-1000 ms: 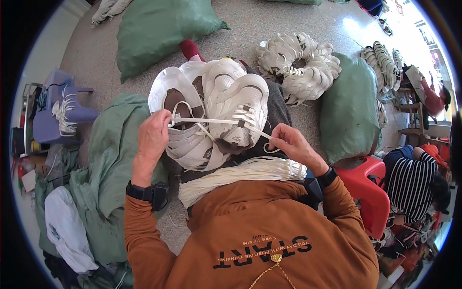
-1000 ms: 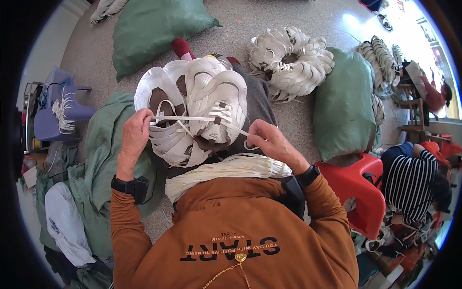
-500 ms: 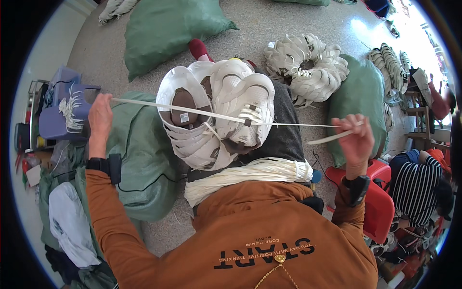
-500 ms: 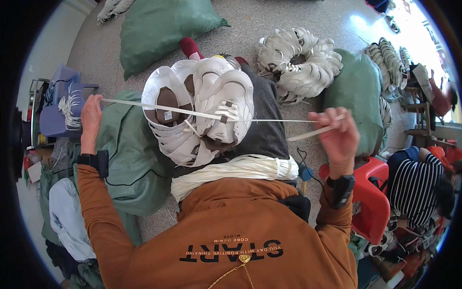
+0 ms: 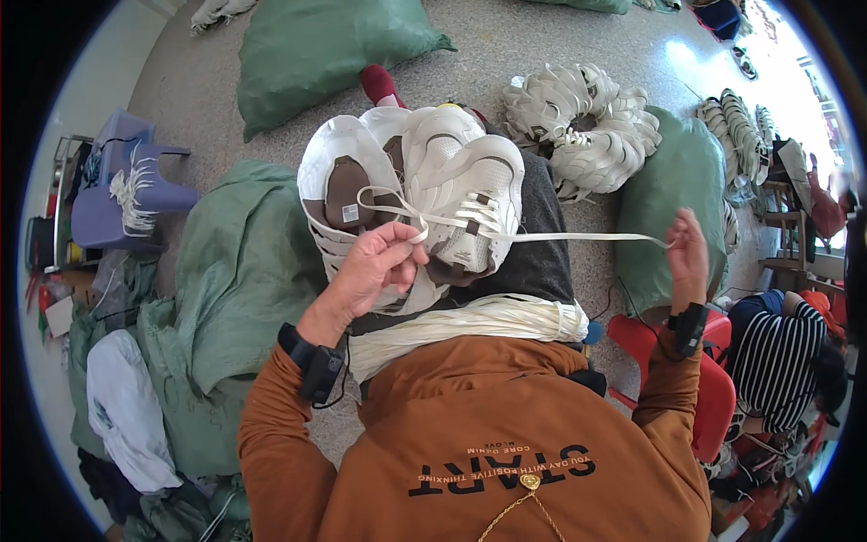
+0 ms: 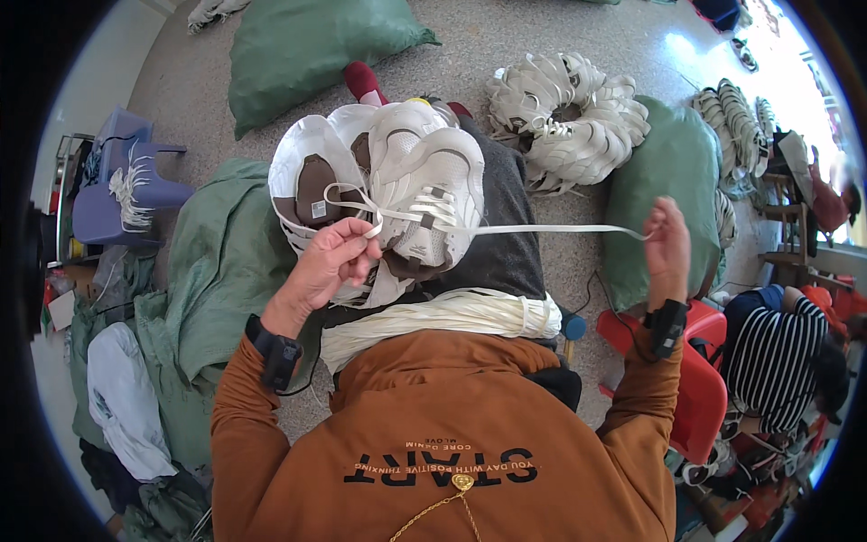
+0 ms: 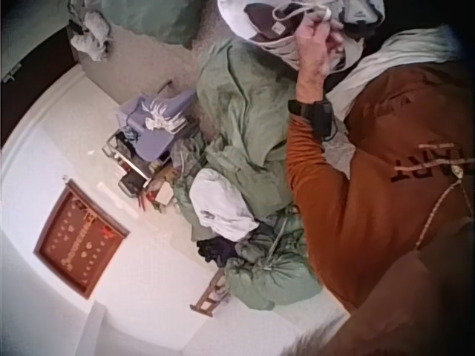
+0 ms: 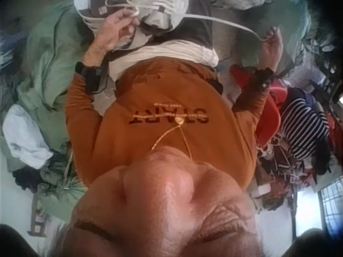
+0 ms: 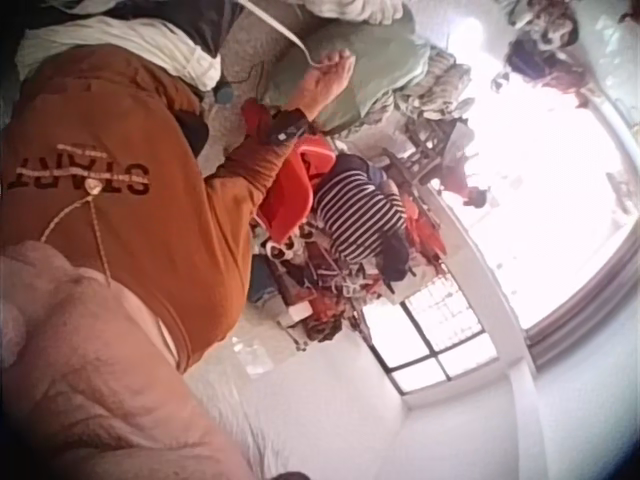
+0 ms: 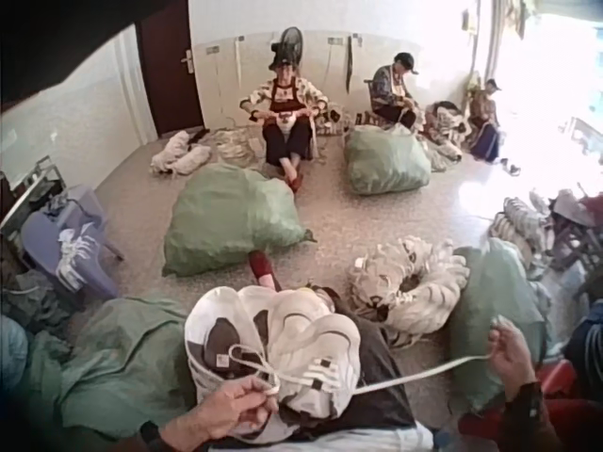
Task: The person sits on the floor and laces a white sneaker by hand. They thread a white shoelace through the eyelets of the shoe, pulling the lace tight at each step to secure the fit. The task involves repetitive threading and tightening motions on a single shoe.
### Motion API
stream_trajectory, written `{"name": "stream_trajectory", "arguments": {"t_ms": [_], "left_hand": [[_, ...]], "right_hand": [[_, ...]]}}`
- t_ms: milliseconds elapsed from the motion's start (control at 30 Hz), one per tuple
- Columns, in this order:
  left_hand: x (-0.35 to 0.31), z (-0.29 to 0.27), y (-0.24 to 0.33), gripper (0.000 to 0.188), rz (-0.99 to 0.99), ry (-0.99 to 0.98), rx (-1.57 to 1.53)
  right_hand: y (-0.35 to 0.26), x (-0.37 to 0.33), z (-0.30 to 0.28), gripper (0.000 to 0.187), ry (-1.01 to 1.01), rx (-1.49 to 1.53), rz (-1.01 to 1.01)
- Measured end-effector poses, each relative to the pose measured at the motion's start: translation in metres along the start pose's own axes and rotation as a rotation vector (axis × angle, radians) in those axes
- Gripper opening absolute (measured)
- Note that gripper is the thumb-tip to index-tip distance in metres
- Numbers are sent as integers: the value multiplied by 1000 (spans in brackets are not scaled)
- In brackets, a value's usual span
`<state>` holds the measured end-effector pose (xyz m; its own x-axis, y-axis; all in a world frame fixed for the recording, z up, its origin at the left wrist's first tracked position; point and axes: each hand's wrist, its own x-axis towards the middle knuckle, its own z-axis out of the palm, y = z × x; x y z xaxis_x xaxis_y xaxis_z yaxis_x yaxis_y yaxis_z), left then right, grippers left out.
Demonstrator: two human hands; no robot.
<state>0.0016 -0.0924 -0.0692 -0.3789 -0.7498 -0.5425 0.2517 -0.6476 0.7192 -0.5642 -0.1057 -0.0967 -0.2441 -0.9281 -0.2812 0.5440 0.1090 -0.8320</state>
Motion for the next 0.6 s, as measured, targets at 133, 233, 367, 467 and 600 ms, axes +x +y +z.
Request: {"name": "stream_trajectory", "arguments": {"t_ms": [133,233,367,467,600], "left_hand": [[-2,-2,-4,17,-65,-7,-199],[1,11,7,18,-49,0,-114],[8,10,-1,13,121,77,36],[17,11,-12,10,298,118,269],[31,15,-11,9,330,112,377]], "right_hand": [[61,-66,160,18,-239,-525,295],[113,-84,186,13,-501,-827,84],[120,-95,209,13,-578,-1014,-82],[117,-99,210,13,-579,-982,7],[121,-104,204,12,-519,-789,238]]}}
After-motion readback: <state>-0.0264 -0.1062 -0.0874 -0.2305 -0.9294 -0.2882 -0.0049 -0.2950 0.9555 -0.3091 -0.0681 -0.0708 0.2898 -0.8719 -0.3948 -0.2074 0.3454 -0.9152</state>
